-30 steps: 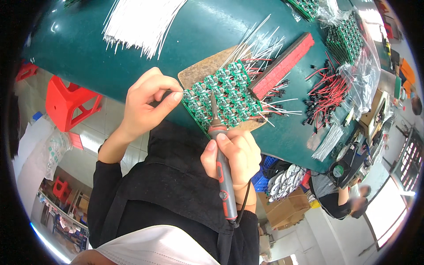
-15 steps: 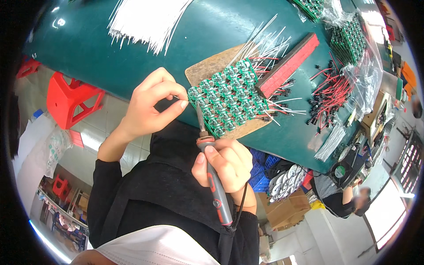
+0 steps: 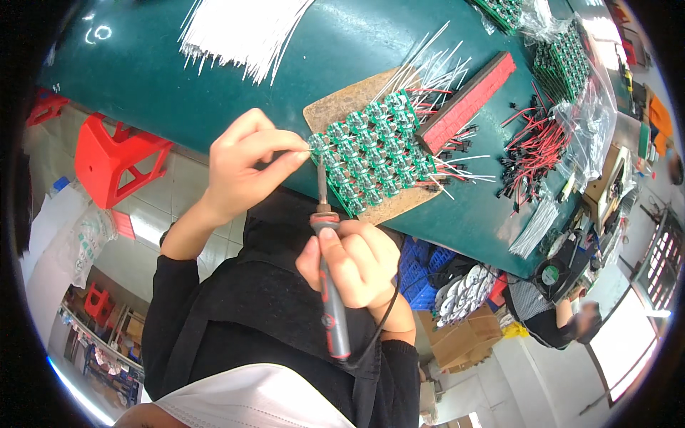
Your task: Soldering wires to a grid of electronic components and assembling additional wiring on a PCB.
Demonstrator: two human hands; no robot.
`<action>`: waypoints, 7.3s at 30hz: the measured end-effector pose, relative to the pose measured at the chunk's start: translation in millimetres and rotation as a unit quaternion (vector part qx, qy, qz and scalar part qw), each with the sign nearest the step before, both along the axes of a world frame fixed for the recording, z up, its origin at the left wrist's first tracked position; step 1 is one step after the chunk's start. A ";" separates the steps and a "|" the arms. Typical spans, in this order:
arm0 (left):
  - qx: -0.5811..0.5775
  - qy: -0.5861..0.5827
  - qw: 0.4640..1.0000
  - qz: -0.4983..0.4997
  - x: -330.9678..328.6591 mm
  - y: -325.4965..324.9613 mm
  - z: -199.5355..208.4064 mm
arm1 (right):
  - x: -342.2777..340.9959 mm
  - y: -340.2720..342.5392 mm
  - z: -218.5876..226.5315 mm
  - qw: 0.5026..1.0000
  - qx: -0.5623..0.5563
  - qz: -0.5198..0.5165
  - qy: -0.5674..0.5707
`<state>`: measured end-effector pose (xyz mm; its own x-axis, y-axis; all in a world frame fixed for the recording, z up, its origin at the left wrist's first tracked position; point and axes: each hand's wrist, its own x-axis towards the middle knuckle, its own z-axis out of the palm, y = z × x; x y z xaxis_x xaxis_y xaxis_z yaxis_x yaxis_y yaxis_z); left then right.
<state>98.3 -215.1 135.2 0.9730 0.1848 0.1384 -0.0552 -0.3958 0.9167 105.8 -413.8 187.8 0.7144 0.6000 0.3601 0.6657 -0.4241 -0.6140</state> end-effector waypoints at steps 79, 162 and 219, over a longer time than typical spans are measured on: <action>0.113 -0.009 0.993 0.027 27.0 -30.7 7.0 | 110.4 -45.2 -5.7 0.950 0.145 0.086 0.261; 0.006 0.001 1.000 -0.003 86.9 -13.1 38.4 | 92.0 -69.8 -1.4 0.939 0.259 -0.100 0.204; -0.029 0.045 0.996 -0.072 59.0 7.6 5.0 | 51.2 -11.1 4.1 0.995 0.085 -0.026 0.045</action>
<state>157.2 -207.5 140.2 0.9980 0.0475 0.0422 -0.0239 -0.3355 0.9417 157.0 -424.9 191.9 0.7774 0.4963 0.3863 0.5840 -0.3415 -0.7364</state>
